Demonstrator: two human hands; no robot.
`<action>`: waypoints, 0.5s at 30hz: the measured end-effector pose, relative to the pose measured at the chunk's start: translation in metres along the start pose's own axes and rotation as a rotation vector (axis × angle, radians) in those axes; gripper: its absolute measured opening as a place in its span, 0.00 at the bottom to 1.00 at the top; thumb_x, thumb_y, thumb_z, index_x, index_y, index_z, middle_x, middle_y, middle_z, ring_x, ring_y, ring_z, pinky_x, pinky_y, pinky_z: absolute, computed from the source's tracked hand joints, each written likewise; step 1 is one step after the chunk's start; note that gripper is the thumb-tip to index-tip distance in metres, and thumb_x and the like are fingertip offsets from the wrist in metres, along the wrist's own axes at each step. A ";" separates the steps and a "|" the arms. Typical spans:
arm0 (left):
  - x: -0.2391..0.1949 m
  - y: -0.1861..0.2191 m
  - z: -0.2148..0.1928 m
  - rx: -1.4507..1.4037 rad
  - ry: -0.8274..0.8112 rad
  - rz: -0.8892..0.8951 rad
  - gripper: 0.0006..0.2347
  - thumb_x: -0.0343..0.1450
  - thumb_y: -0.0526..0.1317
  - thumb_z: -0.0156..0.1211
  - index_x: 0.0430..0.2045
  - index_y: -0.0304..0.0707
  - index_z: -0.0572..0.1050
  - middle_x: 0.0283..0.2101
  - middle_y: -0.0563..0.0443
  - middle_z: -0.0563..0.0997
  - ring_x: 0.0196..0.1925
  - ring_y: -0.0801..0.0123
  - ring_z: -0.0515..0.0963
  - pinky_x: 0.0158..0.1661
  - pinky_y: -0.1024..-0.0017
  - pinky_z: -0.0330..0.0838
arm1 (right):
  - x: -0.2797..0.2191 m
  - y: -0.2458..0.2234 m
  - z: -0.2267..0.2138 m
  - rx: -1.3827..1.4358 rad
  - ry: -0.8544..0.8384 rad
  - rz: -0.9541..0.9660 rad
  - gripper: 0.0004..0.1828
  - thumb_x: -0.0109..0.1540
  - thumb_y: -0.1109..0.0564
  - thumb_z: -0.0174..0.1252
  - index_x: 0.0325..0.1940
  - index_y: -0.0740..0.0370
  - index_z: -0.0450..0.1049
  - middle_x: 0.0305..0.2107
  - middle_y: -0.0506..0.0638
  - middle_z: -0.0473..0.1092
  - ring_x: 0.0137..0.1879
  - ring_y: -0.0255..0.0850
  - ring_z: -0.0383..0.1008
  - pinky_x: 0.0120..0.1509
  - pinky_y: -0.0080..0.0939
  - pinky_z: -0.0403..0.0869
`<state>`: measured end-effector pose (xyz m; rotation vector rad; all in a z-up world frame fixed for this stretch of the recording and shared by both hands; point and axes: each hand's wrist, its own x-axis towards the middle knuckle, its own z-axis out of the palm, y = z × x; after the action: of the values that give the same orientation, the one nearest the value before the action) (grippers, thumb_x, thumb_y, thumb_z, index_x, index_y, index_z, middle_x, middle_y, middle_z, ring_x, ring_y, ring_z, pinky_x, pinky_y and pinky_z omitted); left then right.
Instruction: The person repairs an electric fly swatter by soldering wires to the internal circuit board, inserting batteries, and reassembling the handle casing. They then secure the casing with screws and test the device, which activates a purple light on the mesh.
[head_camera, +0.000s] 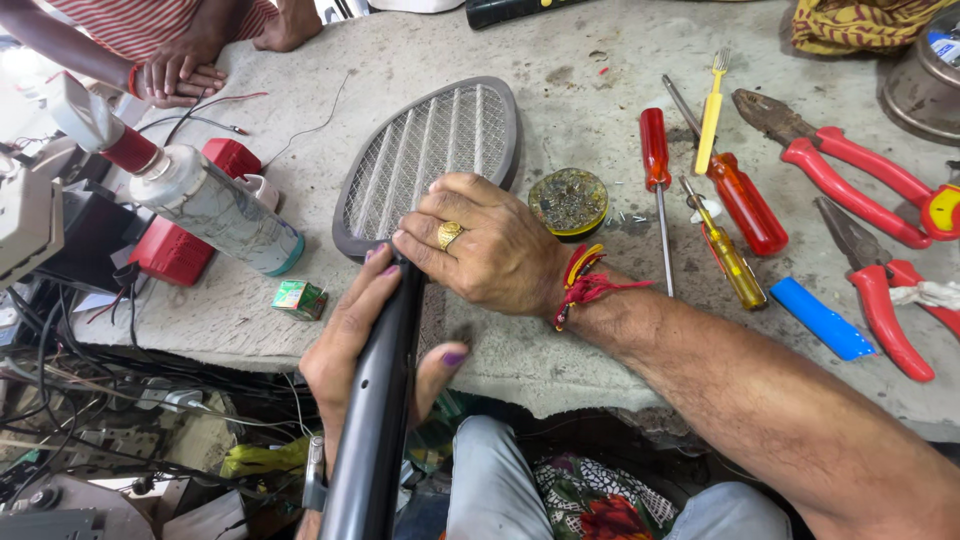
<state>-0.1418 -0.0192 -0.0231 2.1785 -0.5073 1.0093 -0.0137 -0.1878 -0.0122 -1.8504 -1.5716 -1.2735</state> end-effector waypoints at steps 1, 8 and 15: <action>0.004 -0.001 0.000 0.070 -0.023 0.011 0.27 0.67 0.48 0.75 0.52 0.25 0.74 0.58 0.27 0.79 0.64 0.46 0.82 0.62 0.58 0.77 | 0.001 0.001 0.000 0.012 0.002 -0.001 0.13 0.61 0.59 0.62 0.49 0.66 0.79 0.45 0.52 0.76 0.56 0.45 0.76 0.68 0.51 0.72; 0.031 -0.020 -0.001 0.026 0.026 0.268 0.12 0.68 0.30 0.73 0.43 0.30 0.78 0.51 0.35 0.83 0.58 0.53 0.85 0.61 0.62 0.79 | 0.007 0.000 -0.001 0.000 0.014 -0.032 0.11 0.61 0.61 0.62 0.45 0.72 0.78 0.40 0.55 0.75 0.49 0.47 0.75 0.60 0.49 0.74; 0.033 -0.021 0.000 0.172 0.081 0.323 0.13 0.67 0.33 0.77 0.41 0.33 0.78 0.47 0.39 0.85 0.49 0.57 0.88 0.50 0.69 0.83 | 0.009 0.006 -0.005 -0.049 0.060 -0.082 0.10 0.65 0.60 0.63 0.46 0.72 0.78 0.39 0.54 0.75 0.50 0.45 0.75 0.60 0.47 0.75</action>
<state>-0.1087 -0.0066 -0.0068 2.2384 -0.7762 1.3517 -0.0104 -0.1882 -0.0002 -1.7754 -1.6134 -1.4018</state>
